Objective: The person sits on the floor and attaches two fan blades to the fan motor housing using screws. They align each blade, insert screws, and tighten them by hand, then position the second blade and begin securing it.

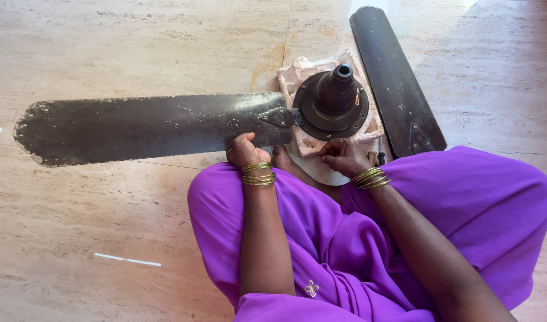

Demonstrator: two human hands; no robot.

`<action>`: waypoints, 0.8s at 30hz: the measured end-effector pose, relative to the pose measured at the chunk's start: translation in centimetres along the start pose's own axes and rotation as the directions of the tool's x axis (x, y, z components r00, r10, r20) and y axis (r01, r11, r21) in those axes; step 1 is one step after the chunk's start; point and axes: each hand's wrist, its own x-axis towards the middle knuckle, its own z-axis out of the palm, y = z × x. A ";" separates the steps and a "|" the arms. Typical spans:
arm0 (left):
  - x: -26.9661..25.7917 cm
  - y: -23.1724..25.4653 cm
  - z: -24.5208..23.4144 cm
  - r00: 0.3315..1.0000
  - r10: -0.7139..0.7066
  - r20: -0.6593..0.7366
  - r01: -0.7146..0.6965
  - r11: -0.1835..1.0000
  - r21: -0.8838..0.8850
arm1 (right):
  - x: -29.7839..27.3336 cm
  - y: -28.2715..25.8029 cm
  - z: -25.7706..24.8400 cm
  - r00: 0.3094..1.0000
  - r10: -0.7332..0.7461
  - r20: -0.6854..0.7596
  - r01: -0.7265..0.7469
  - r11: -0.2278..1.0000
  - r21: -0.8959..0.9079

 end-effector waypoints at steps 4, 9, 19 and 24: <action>-0.8 0.8 0.1 0.999 -0.017 0.027 0.017 1.000 -0.003 | 0.5 0.5 -1.0 0.999 0.047 -0.010 -0.036 0.865 0.501; -1.3 0.9 0.3 0.997 -0.055 0.052 0.058 0.997 -0.053 | 1.1 1.7 -0.4 0.999 0.031 -0.023 -0.014 0.850 0.527; -0.7 0.3 0.0 0.999 -0.015 -0.031 0.016 0.999 0.032 | 1.6 -0.9 7.3 0.974 0.226 0.028 -0.194 0.760 0.621; -0.5 0.1 -0.1 1.000 0.006 -0.014 -0.006 1.000 -0.001 | 2.4 -3.8 8.8 0.934 0.323 0.155 -0.311 0.521 0.795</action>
